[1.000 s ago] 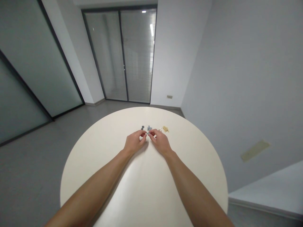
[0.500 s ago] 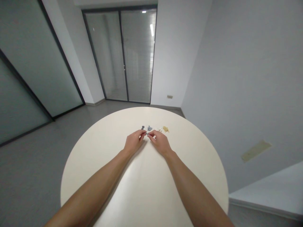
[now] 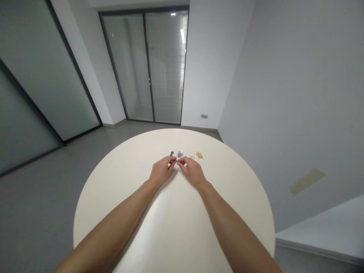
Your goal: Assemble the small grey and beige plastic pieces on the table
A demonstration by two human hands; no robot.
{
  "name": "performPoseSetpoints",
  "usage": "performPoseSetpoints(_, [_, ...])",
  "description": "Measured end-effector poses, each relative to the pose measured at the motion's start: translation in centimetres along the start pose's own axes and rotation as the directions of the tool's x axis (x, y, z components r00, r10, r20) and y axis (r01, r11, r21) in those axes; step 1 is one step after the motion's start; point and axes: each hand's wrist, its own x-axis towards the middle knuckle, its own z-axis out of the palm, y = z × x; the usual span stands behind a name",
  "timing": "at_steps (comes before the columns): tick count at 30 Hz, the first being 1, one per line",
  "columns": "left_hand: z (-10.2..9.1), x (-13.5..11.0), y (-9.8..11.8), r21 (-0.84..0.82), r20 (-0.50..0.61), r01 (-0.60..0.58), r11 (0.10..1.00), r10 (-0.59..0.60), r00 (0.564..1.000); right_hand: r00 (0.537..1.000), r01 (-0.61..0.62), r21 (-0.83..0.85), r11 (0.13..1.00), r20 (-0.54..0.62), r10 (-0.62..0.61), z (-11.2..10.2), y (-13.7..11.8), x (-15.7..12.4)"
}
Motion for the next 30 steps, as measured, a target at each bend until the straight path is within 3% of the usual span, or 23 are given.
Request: performPoseSetpoints(30, [-0.28, -0.08, 0.29, 0.015, -0.005, 0.025, 1.0, -0.025, 1.0, 1.0, 0.003, -0.028, 1.0, 0.017, -0.003, -0.29, -0.46, -0.04])
